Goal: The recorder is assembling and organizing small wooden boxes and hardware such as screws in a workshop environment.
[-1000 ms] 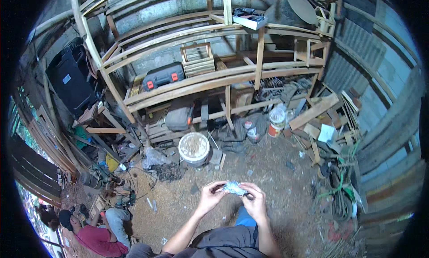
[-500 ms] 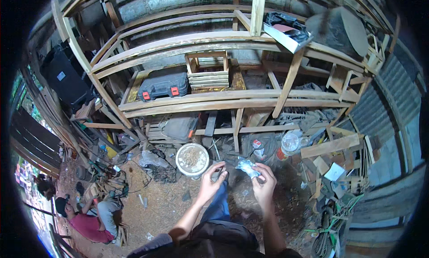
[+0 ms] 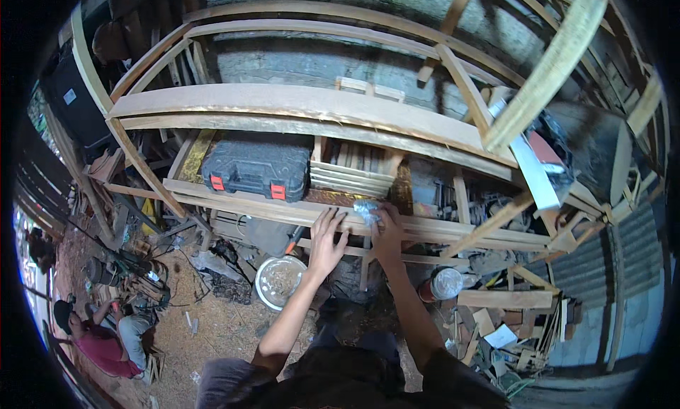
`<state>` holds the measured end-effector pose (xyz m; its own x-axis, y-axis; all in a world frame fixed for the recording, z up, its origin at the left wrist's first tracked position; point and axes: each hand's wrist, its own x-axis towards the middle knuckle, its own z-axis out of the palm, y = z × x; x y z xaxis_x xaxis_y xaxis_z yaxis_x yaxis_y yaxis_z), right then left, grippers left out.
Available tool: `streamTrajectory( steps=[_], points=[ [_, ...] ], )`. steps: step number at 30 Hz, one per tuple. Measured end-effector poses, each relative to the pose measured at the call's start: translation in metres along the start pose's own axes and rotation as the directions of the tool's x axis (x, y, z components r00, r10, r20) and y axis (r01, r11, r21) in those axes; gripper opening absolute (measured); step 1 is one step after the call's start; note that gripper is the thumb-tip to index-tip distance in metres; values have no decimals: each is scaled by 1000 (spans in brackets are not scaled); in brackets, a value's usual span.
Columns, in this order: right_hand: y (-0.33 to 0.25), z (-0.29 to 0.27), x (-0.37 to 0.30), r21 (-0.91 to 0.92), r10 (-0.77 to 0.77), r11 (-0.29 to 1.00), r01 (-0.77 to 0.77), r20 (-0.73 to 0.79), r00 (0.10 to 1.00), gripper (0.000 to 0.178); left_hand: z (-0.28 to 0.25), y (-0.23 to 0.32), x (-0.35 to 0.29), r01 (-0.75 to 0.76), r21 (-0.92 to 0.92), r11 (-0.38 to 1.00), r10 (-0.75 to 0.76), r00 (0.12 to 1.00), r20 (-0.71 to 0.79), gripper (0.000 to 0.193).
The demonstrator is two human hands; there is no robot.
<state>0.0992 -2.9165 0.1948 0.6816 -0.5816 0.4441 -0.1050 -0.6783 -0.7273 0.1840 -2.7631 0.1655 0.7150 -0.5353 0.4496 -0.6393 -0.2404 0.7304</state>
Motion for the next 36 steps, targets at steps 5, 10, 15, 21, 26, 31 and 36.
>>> streamTrajectory(
  steps=[5, 10, 15, 21, 26, 31, 36],
  points=[
    [68, 49, 40, -356, -162, 876, 327, 420, 893, 27, 17, -32, 29, -3, 139, 990, -9, 996, 85, 55],
    [76, 34, 25, -204, -189, 948, 245, 261, 947, 34, 22, -38, 29, -6, 181, 984, -24, 986, 165, 55],
    [67, 34, 31, -254, -169, 938, 234, 253, 953, 38, 38, -31, 51, -119, 279, 953, 39, 960, 276, 46],
    [60, 33, 46, -256, -126, 941, 224, 349, 929, 32, 39, -40, 78, -84, 328, 941, -39, 936, 351, 34],
    [68, 52, 45, -304, -55, 949, 85, 103, 993, 34, 44, -45, 78, -58, 259, 964, -26, 951, 308, 30],
    [47, 51, 47, -274, -26, 956, 102, 267, 963, 36, 47, -58, 77, -135, 260, 956, 111, 988, 103, 28],
    [63, 51, 44, -103, 21, 995, -1, 198, 980, 37, 42, -58, 79, -51, 187, 981, -13, 945, 326, 34]
  ],
)
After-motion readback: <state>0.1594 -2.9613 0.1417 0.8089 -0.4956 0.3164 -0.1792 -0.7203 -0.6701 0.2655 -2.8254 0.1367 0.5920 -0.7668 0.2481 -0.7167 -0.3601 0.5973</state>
